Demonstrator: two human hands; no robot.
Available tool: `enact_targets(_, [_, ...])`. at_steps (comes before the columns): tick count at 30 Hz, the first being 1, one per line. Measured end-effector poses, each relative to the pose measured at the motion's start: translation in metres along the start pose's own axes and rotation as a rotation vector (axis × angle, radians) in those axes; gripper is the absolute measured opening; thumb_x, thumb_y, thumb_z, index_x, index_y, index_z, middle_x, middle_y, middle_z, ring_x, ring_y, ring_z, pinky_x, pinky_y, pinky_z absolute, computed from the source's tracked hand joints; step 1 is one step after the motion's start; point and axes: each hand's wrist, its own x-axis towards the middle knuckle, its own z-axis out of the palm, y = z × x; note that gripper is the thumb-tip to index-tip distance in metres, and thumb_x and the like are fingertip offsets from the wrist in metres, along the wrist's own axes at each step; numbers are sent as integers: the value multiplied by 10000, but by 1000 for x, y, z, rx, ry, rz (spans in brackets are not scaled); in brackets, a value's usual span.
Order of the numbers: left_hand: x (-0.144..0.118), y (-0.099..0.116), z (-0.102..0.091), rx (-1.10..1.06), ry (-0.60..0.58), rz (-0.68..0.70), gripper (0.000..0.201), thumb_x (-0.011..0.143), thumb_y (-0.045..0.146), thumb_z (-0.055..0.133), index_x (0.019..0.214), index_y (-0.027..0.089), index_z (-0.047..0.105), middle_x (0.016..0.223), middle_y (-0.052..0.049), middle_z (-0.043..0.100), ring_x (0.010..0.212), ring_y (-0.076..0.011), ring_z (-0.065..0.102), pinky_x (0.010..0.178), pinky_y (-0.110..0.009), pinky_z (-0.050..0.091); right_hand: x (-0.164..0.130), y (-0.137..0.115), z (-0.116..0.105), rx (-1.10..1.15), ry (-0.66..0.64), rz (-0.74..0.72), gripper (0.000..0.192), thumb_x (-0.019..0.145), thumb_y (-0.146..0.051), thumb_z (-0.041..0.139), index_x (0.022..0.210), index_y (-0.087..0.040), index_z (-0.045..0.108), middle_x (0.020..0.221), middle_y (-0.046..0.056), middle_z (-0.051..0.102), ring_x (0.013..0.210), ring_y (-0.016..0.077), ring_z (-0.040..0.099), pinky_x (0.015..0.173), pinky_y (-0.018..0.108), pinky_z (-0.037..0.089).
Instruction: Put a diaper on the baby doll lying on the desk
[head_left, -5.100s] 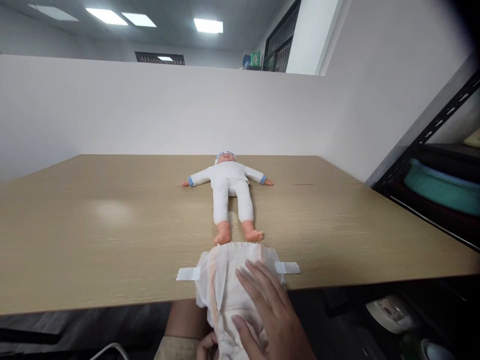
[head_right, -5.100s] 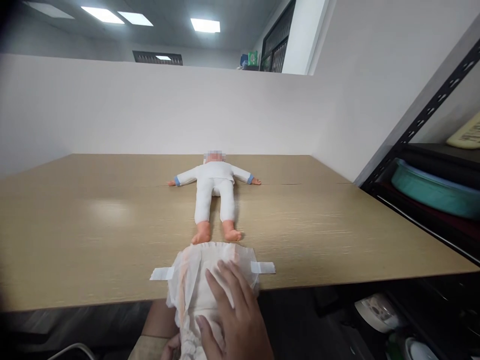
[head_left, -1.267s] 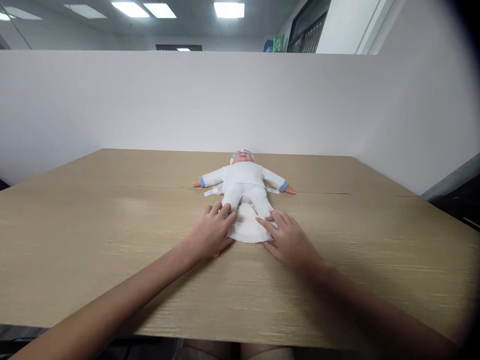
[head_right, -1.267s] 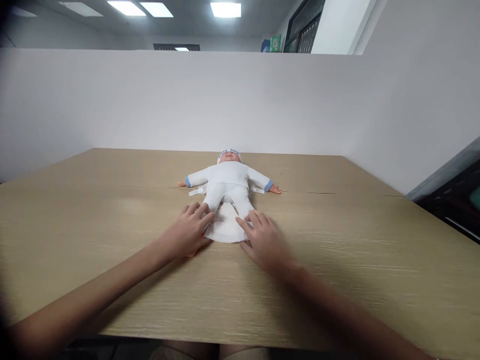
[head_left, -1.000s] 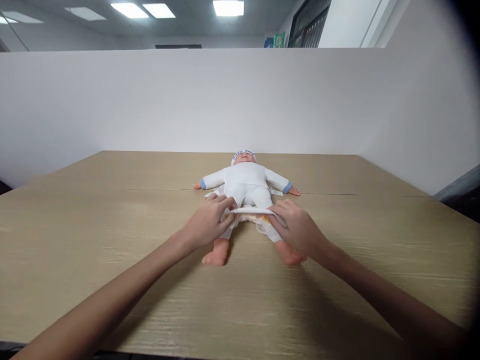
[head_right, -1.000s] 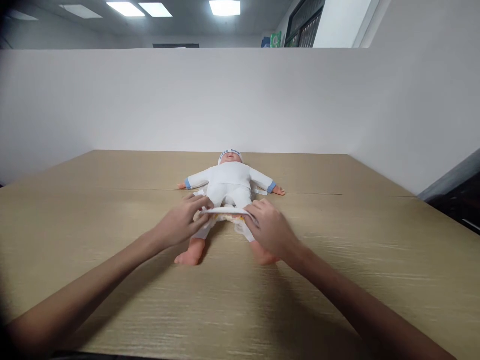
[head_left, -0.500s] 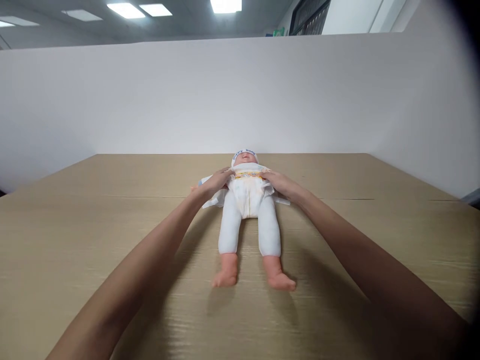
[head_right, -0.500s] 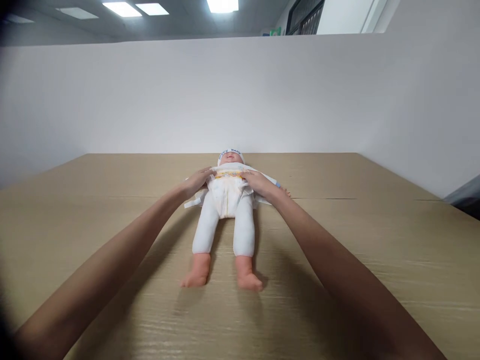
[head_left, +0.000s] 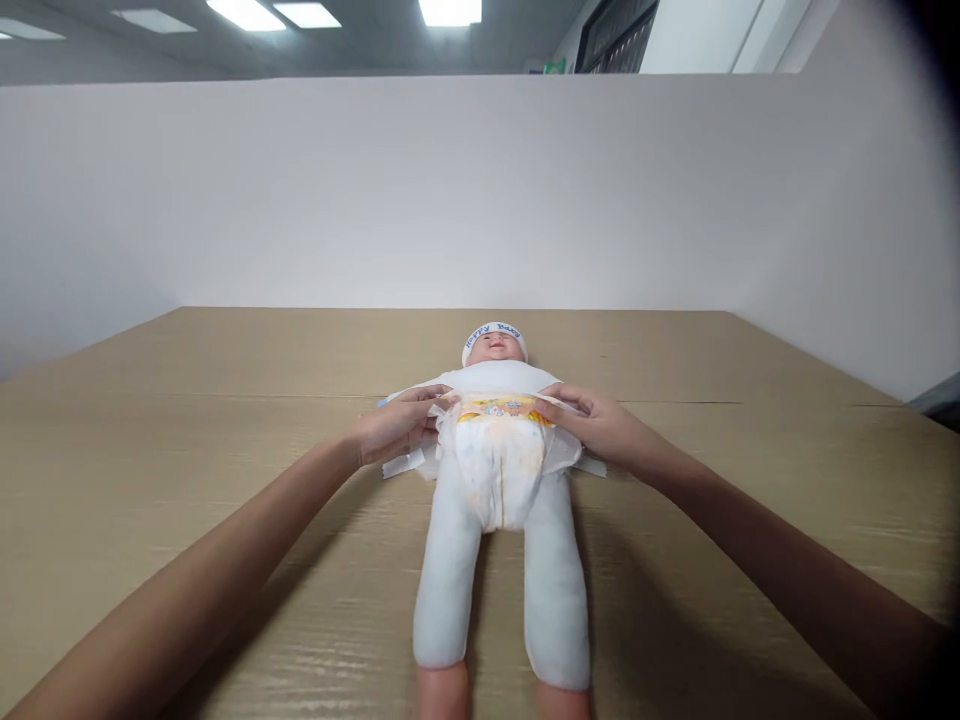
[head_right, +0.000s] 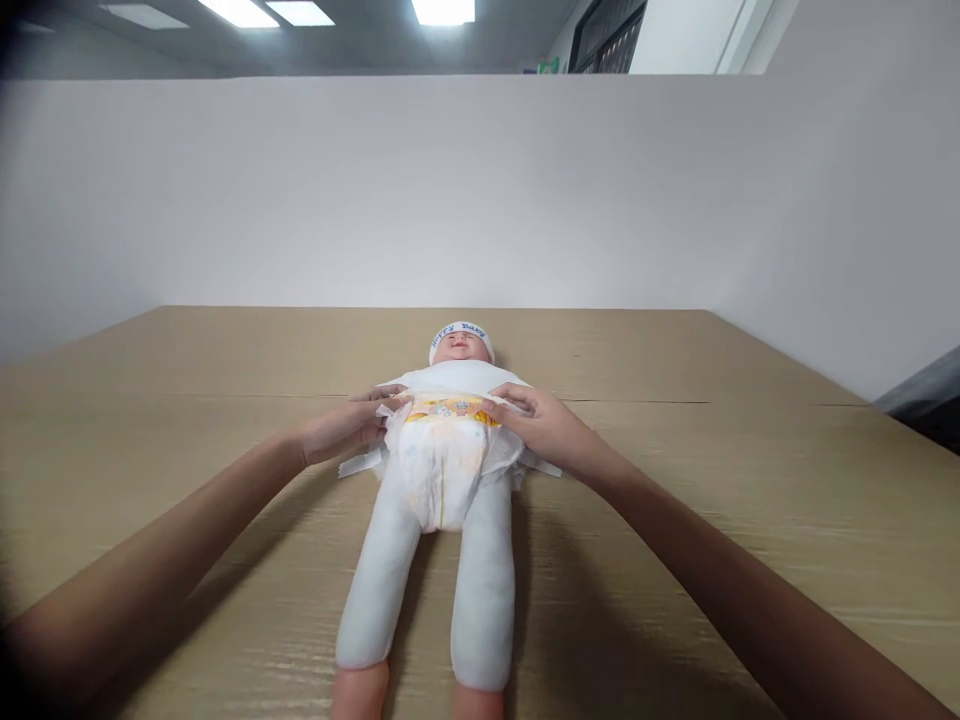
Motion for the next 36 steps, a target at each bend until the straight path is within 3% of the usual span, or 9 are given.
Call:
enact_targets(4, [-8,6,-7,49,116,-23,482,899,593,778,1189,209,754,1107,-51,723,995,-219,685,921,-334,575,-6,-5,-8,-194,203,-5,395,989,-575,709,1194,-247,790,1111,79,826,1019,297,767,898,419,624])
enact_targets(7, [-20,4,-3,166,168,-13,637,930,766,679,1231,209,752,1114,-72,749,1053,-259,702,936,-368,575,-29,-13,2,-386,405,-218,357,1059,-499,634,1273,-237,748,1215,109,792,1127,319,733,1012,491,590])
enact_targets(11, [-29,-7,9,295,271,24,763,774,718,897,1320,227,692,1093,-58,759,1029,-263,719,853,-352,561,-62,-18,28,-468,266,-468,412,1151,-386,519,1539,-284,615,1556,84,668,1473,303,600,1262,514,468])
enact_targets(15, [-35,-17,8,267,343,58,793,741,644,927,1353,213,665,920,-5,714,864,-205,685,812,-342,529,-76,7,33,-380,135,-425,494,1186,-402,443,1660,-284,519,1698,65,562,1595,270,502,1344,500,393])
enact_targets(18, [-40,-18,2,264,424,65,684,739,590,906,1246,190,681,948,-19,717,862,-196,679,880,-371,545,-76,33,19,-420,146,-348,476,1187,-449,417,1572,-254,618,1594,81,667,1504,276,599,1280,477,457])
enact_targets(22, [-39,-8,11,412,537,207,521,858,595,783,1184,204,671,1237,-93,736,1027,-248,710,892,-395,564,-73,52,1,-597,280,-193,399,1146,-478,455,1242,-230,753,1246,100,810,1149,306,748,1011,450,555])
enact_targets(25, [-31,7,37,663,488,423,402,1005,572,641,1212,232,690,1333,-84,730,1131,-270,684,963,-431,550,-70,59,-1,-651,331,-113,318,1075,-503,555,1015,-230,706,1024,95,775,926,295,718,787,385,503])
enact_targets(29, [-10,22,83,998,300,642,300,1086,490,577,1166,251,739,1255,-65,760,1246,-294,626,1125,-488,473,-68,69,3,-692,364,-19,295,991,-525,650,920,-243,605,935,75,715,848,274,660,696,336,391])
enact_targets(36, [20,14,118,1379,320,654,434,960,638,746,1182,273,817,1283,-100,721,1298,-380,558,1125,-557,443,-69,75,-2,-693,332,105,387,974,-605,677,866,-250,565,836,38,667,742,241,613,663,324,333])
